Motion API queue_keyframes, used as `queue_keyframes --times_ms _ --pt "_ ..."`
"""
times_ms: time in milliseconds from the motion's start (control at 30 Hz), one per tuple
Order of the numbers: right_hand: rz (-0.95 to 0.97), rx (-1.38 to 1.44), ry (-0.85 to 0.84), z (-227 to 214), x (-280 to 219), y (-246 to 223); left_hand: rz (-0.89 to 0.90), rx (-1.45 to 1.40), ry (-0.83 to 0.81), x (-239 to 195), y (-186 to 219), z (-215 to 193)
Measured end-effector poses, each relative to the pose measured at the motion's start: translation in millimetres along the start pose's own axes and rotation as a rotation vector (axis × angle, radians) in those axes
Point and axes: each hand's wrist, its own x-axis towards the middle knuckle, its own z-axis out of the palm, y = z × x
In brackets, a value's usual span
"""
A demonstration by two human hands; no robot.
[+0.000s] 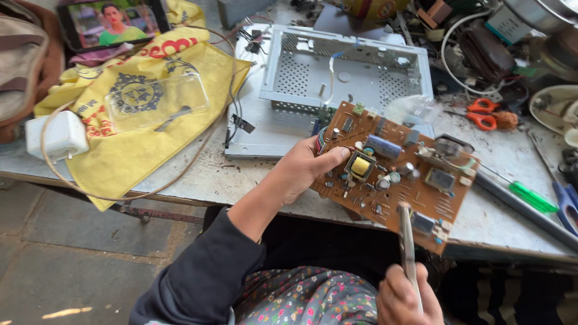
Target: The person holds a circuit board and uses pliers to remove components. They then use a hammer to tap the board and a screwdriver to adjust parts. The person also uses scissors to cut wires on the board.
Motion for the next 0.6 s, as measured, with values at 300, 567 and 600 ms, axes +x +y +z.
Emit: queue_keyframes --times_ms 300,567,600 --pt "-0.077 -0.303 0.398 32 17 -25 -0.044 -0.013 0.129 -3 -3 -9" --pt "-0.141 -1.003 0.602 78 16 -55 -0.023 -0.056 0.147 -10 3 -10" --pt "-0.184 -1.135 0.666 86 12 -60 -0.027 -0.055 0.154 -11 4 -10"
